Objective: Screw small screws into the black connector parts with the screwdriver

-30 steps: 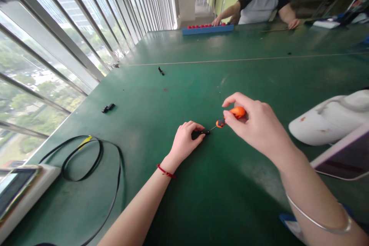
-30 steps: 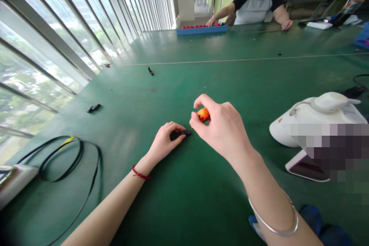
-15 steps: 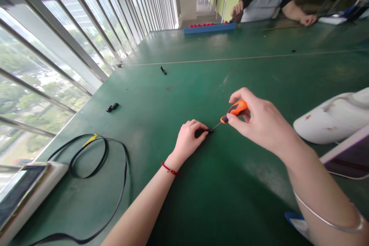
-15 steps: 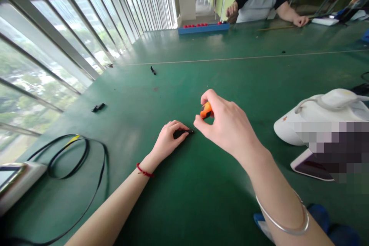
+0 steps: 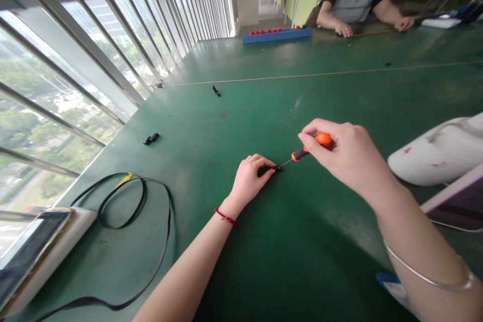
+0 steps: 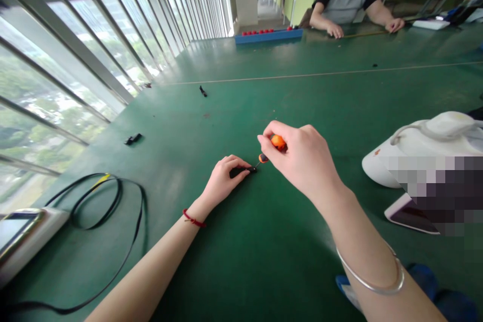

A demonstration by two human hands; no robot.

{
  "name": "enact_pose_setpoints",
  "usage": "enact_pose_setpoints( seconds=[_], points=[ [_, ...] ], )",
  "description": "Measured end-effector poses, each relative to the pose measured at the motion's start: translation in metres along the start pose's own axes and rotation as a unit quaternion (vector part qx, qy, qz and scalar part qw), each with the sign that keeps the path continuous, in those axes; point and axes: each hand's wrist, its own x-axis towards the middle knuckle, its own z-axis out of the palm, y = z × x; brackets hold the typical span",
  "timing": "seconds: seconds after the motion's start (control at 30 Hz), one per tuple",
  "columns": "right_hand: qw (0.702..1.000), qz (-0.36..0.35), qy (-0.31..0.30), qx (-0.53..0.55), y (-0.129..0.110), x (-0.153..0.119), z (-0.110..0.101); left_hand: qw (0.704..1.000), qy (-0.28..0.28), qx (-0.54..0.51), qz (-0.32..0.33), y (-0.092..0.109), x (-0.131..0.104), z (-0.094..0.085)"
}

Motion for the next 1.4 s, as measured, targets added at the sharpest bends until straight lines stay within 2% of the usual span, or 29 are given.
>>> enact_pose_setpoints(
  seconds=[0.1,0.27,0.4,0.57,0.73,0.9,1.07,1.23,1.4],
  points=[
    [1.0,-0.002,0.011,0.003,-0.0011,0.0,-0.0001,1.0,-0.002,0.001,0.003,-0.0003,0.0003,0.0004],
    [1.0,-0.002,-0.015,-0.025,-0.0022,-0.0006,-0.0013,1.0,0.001,0.002,0.005,-0.0003,0.0002,0.0008],
    [1.0,-0.009,0.003,-0.023,-0.0031,-0.0007,-0.0019,1.0,0.003,0.002,0.006,-0.0005,0.0,0.0007],
    [1.0,-0.003,-0.023,-0.009,-0.0026,-0.0005,-0.0029,1.0,0.002,0.003,0.007,-0.0008,0.0001,0.0008],
    [1.0,-0.011,-0.001,0.004,-0.0024,-0.0007,-0.0011,1.0,0.004,0.001,0.009,-0.0002,-0.0001,0.0005],
    [1.0,-0.002,-0.016,-0.006,-0.003,-0.0011,-0.0015,1.0,0.004,0.002,0.011,-0.0008,0.0,0.0006],
    [1.0,-0.006,-0.001,-0.01,-0.0039,-0.0003,-0.0024,1.0,0.006,0.003,0.012,-0.0013,-0.0003,0.0012],
    [1.0,0.001,-0.027,-0.006,-0.003,-0.0002,-0.0026,1.0,0.008,0.003,0.011,-0.0022,-0.0007,0.0018],
    [1.0,0.001,0.001,0.01,-0.0033,-0.0006,-0.0003,1.0,0.006,0.004,0.013,-0.0028,0.0001,0.0014]
  ],
)
